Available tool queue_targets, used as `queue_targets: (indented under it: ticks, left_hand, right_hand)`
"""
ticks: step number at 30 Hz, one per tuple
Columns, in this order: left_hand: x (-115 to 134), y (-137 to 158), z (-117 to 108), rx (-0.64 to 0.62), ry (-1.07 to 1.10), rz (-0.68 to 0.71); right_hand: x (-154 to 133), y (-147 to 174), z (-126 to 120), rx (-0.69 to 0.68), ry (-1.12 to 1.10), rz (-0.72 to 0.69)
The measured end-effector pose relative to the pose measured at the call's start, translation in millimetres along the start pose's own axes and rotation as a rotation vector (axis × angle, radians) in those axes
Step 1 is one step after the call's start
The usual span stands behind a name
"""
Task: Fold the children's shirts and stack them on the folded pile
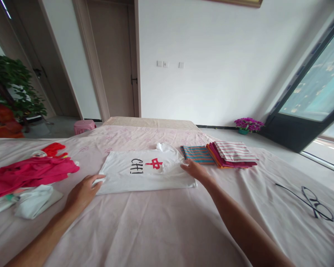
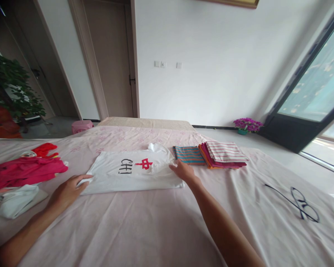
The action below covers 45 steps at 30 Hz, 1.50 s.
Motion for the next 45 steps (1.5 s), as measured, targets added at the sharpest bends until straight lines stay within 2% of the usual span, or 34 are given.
queue_targets:
  ticks: [4, 9, 11, 15, 18, 25, 28, 31, 36, 38, 41, 43, 45]
  left_hand:
    - [0, 7, -1, 0.046, 0.018, 0.029]
    - [4, 9, -6, 0.073, 0.039, 0.024]
    - [6, 8, -8, 0.084, 0.044, 0.014]
    - [6, 9, -11, 0.091, 0.011, -0.021]
    - [5, 11, -12, 0.09, 0.007, -0.032]
    - [6, 10, -15, 0.11, 0.075, -0.048]
    - [4, 10, -19, 0.134, 0.092, -0.06]
    - [-1, 10, -20, 0.125, 0.08, -0.054]
    - [-4, 9, -16, 0.05, -0.011, -0.011]
    - [6, 10, -21, 0.103, -0.09, 0.027]
    - [48, 17, -27, 0.21, -0.104, 0.215]
    - [91, 27, -19, 0.154, 0.016, 0.382]
    - [139, 42, -3, 0.009, 0.139, 0.506]
  right_hand:
    - [-9, 4, 9, 0.045, 0.12, -0.003]
    - [-22, 0, -10, 0.294, -0.025, -0.135]
    - [-23, -6, -11, 0.338, -0.058, -0.121]
    - [-12, -14, -1, 0.218, -0.073, 0.015]
    - [1, -8, 0, 0.148, -0.106, 0.056]
    - [9, 24, -5, 0.103, -0.082, -0.062]
    - [9, 32, -5, 0.074, -0.138, -0.141]
    - [20, 40, -3, -0.072, -0.199, -0.176]
    - [42, 46, -1, -0.282, -0.283, -0.109]
    - [42, 41, -4, -0.305, -0.314, -0.093]
    - [36, 24, -9, -0.235, -0.289, -0.061]
    - [26, 13, -11, -0.163, -0.222, -0.048]
    - [16, 6, -10, -0.101, -0.127, -0.032]
Point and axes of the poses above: each hand's wrist, its own y-axis away from the middle knuckle, its own z-axis out of the palm, x = y × z, the point moved 6 cm from there along -y, towards the middle knuckle, and after that the axes turned 6 degrees about x, right-handed, at the moved point
